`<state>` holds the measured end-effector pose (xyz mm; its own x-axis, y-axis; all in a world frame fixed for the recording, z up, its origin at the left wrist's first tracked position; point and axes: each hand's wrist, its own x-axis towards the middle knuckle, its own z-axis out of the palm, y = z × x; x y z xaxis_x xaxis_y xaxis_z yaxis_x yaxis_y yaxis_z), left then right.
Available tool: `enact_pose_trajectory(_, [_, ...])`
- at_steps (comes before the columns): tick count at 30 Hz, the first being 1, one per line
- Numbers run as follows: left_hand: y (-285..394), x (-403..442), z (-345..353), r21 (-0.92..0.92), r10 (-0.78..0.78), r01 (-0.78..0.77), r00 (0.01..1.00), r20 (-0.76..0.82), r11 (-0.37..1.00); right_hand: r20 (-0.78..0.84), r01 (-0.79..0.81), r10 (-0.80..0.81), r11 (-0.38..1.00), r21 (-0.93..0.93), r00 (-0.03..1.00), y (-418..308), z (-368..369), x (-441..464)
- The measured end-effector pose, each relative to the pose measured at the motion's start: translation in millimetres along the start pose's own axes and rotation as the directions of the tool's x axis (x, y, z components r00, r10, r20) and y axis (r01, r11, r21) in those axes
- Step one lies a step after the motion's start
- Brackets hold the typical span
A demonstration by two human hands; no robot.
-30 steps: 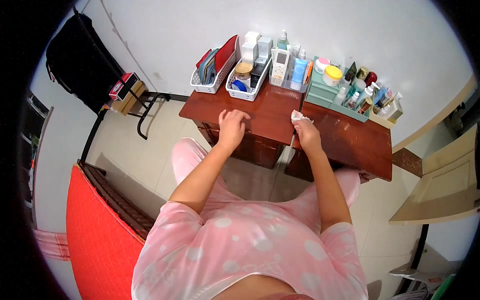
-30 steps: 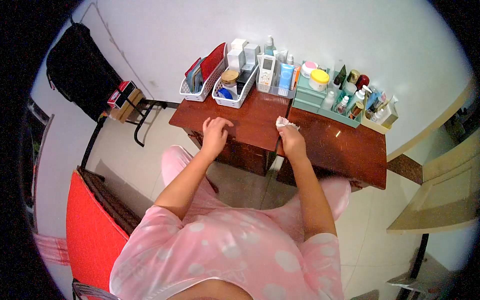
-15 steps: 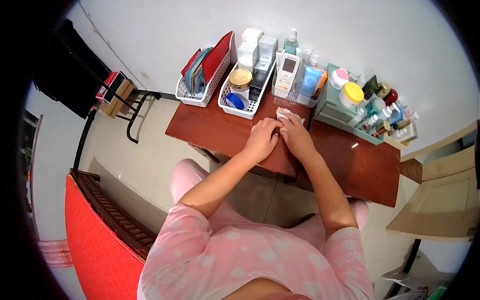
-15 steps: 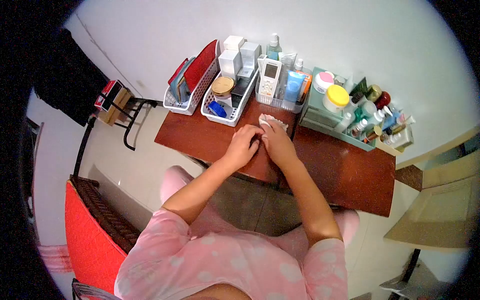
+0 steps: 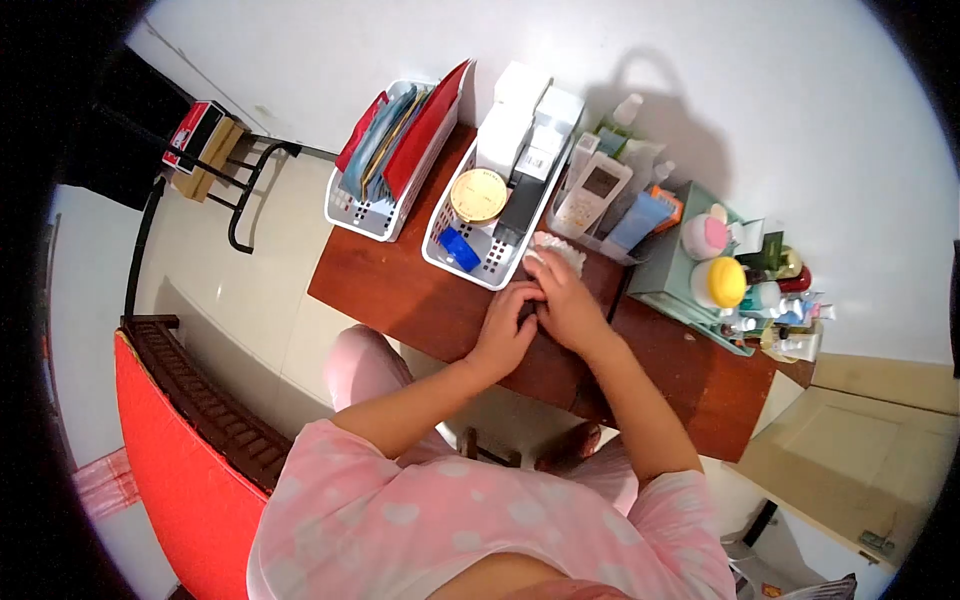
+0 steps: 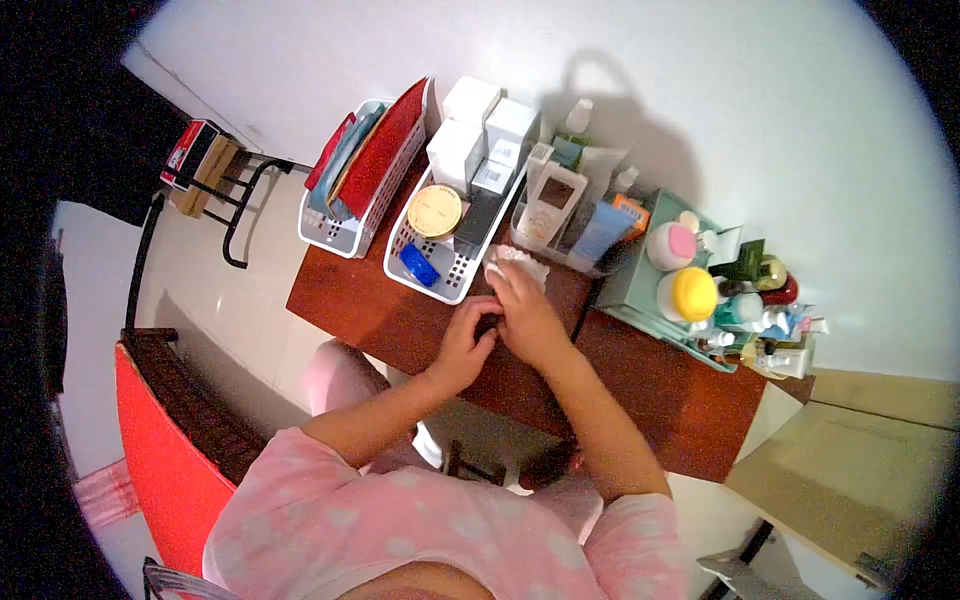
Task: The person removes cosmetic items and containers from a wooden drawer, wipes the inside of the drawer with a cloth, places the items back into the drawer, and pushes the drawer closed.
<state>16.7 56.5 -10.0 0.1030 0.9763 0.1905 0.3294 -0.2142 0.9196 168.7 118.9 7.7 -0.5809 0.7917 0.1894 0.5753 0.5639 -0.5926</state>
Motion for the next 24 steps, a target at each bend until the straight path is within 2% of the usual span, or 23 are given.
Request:
enact_pose_trajectory(2, [1, 1, 1, 0.013, -0.084, 0.084, 0.996, 0.004, 0.996, 0.072, -0.092, 0.094, 0.995, -0.028, 0.993, -16, -10, -7])
enact_pose_trajectory(4, [5, 3, 5, 0.079, -0.11, 0.109, 0.994, 0.005, 0.991, 0.077, -0.119, 0.125, 0.99, -0.08, 0.989, -17, -10, -11])
enact_pose_trajectory(6, [13, 5, 10, 0.185, -0.153, 0.149, 0.988, 0.008, 0.971, 0.076, -0.153, 0.156, 0.987, -0.044, 0.985, -19, -16, -16])
enact_pose_trajectory(9, [27, 10, 12, 0.236, -0.316, 0.289, 0.945, 0.085, 0.928, 0.076, -0.202, 0.201, 0.979, 0.0, 0.977, -18, -22, -18])
enact_pose_trajectory(10, [27, 10, 16, 0.202, -0.338, 0.312, 0.935, 0.107, 0.928, 0.078, -0.216, 0.214, 0.976, 0.011, 0.974, -18, -25, -17])
enact_pose_trajectory(13, [54, 8, 13, 0.148, -0.38, 0.358, 0.911, 0.161, 0.922, 0.256, -0.393, 0.382, 0.92, -0.01, 0.888, -29, -44, -16])
enact_pose_trajectory(15, [79, 6, 6, 0.079, -0.395, 0.387, 0.905, 0.16, 0.919, 0.258, -0.408, 0.393, 0.913, 0.007, 0.883, -47, -62, -18])
enact_pose_trajectory(17, [105, 2, -9, 0.02, -0.403, 0.404, 0.906, 0.13, 0.915, 0.227, -0.402, 0.379, 0.913, 0.066, 0.897, -71, -81, -18])
enact_pose_trajectory(20, [168, 0, -47, -0.133, -0.558, 0.563, 0.826, 0.073, 0.816, 0.16, -0.354, 0.326, 0.914, 0.198, 0.932, -117, -116, -13])
enact_pose_trajectory(23, [207, -7, -91, -0.483, -0.554, 0.521, 0.828, 0.085, 0.704, 0.155, -0.298, 0.263, 0.91, 0.289, 0.952, -184, -153, 11])
enact_pose_trajectory(24, [212, -11, -103, -0.519, -0.541, 0.488, 0.839, 0.058, 0.701, 0.166, -0.28, 0.238, 0.91, 0.306, 0.957, -207, -163, 22])
